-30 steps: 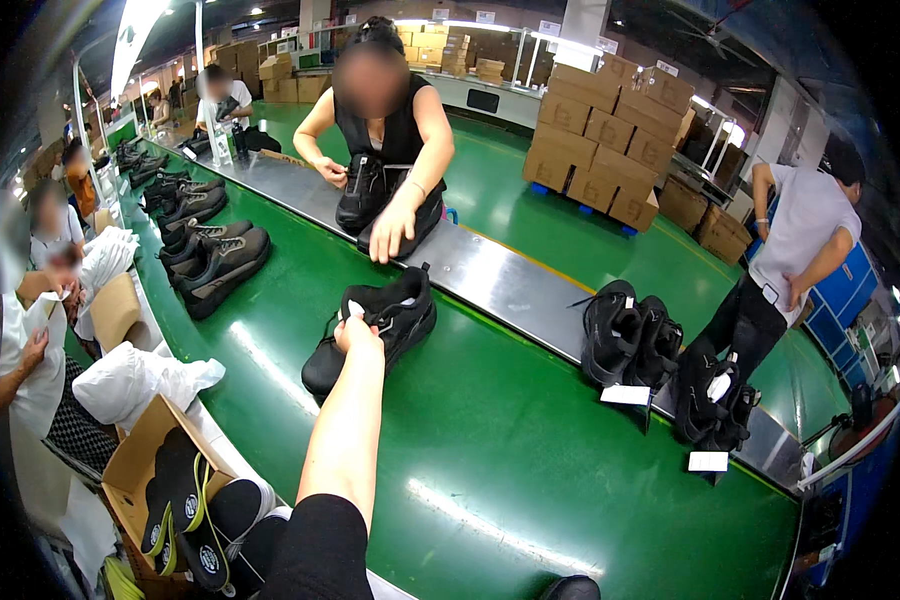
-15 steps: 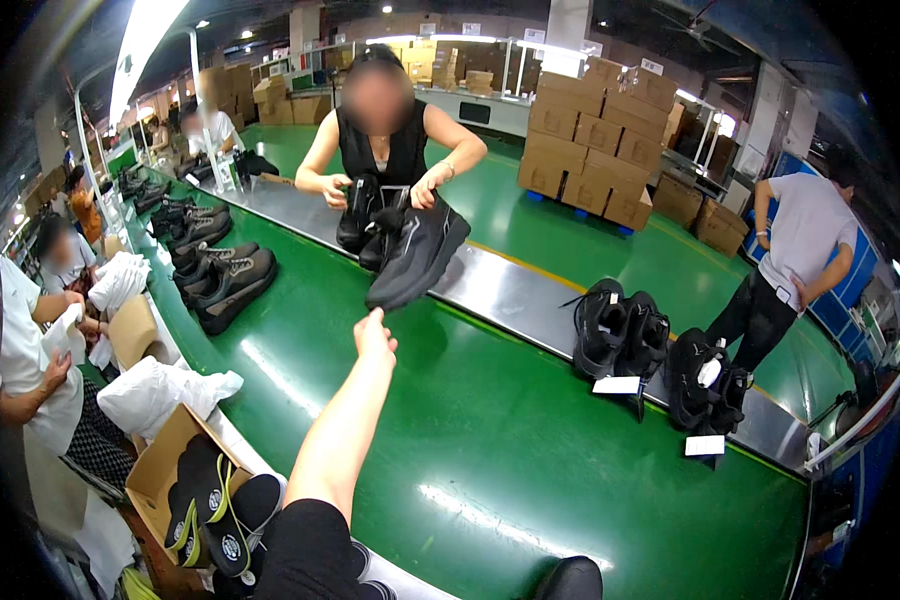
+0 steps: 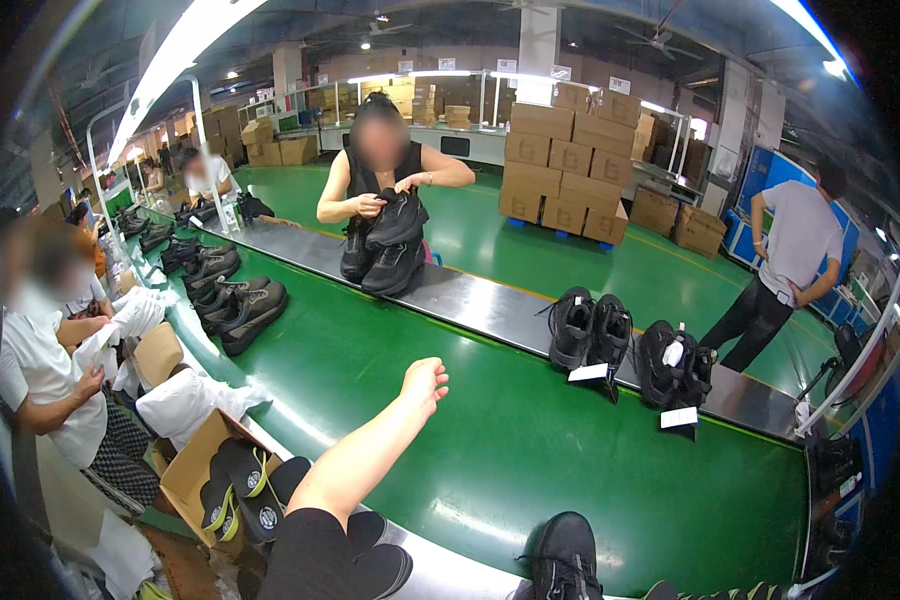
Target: The person inserts insoles into several pairs of black shoes on a conveyor belt and adjusts the shoe tongues.
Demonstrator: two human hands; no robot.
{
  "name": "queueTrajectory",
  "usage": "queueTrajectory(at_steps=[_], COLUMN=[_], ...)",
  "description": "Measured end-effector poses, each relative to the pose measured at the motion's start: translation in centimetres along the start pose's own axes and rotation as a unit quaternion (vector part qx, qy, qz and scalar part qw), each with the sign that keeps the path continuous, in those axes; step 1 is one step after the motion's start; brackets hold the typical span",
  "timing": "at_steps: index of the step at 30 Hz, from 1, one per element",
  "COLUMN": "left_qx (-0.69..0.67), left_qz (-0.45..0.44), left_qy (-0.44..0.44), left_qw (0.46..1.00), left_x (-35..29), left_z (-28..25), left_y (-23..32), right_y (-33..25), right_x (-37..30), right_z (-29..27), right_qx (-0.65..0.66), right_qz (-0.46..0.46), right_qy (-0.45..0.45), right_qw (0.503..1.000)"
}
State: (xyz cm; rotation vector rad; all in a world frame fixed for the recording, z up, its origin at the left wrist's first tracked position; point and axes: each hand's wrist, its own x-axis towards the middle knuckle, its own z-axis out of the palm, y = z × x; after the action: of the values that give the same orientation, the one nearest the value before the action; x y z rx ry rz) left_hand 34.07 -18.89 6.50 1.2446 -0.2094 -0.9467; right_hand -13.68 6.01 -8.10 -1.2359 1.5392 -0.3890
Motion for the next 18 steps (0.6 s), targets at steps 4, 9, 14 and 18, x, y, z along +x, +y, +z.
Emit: queueTrajectory(at_steps=[4, 9, 14, 18], left_qx=[0.002, 0.014, 0.015, 0.017], left_qz=[0.020, 0.027, 0.037, 0.040], left_qy=[-0.015, -0.029, -0.034, -0.028], left_qw=[1.000, 0.999, 0.999, 0.999], left_x=[-2.0, -5.3, -6.5, -6.8], left_z=[-0.2, -0.6, -1.3, -1.7], left_y=[1.4, 3.4, 4.2, 4.7], right_y=[-11.8, -11.5, -11.4, -11.4], right_x=[-4.2, -3.8, -3.3, -3.1], right_z=[-0.4, -0.3, -0.2, -0.2], right_qx=[-0.421, -0.448, -0.460, -0.457], right_qz=[-0.087, -0.094, -0.084, -0.078], right_qy=[-0.086, -0.080, -0.070, -0.080], right_qw=[0.899, 0.885, 0.881, 0.882])
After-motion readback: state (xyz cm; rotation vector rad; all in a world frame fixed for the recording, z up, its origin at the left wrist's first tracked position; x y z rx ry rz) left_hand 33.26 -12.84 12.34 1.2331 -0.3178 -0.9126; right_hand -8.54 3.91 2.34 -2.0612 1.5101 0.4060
